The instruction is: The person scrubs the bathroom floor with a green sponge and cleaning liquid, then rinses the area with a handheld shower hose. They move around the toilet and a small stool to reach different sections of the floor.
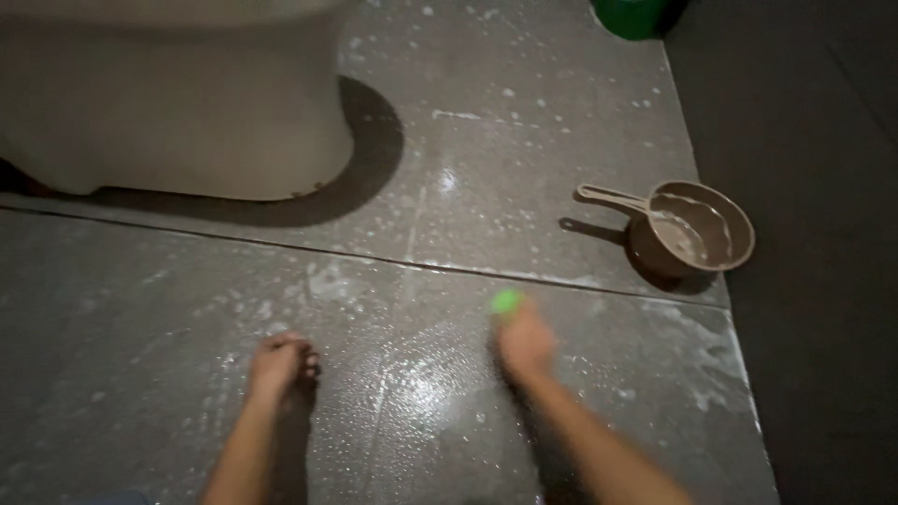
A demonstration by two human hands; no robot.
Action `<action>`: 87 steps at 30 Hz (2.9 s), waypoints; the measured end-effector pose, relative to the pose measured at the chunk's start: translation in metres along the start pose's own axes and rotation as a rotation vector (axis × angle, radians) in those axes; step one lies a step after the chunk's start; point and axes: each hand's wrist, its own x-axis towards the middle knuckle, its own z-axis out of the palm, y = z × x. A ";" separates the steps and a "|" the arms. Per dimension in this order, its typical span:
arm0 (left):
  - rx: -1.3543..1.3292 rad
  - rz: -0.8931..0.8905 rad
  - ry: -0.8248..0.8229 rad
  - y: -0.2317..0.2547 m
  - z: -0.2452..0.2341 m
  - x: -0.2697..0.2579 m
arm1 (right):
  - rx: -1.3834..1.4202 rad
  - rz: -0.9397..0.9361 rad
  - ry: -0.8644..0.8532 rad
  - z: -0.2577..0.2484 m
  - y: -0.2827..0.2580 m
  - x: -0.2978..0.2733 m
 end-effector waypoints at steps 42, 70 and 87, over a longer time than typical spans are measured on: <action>0.475 -0.168 1.084 -0.006 -0.194 -0.150 | -0.105 -0.351 -0.696 0.095 -0.227 -0.170; 0.288 0.195 0.781 0.051 -0.135 -0.127 | -0.121 -0.968 -0.721 0.134 -0.334 -0.091; 0.977 -0.016 0.653 0.089 -0.194 -0.178 | 0.383 -0.710 -0.535 0.228 -0.340 0.035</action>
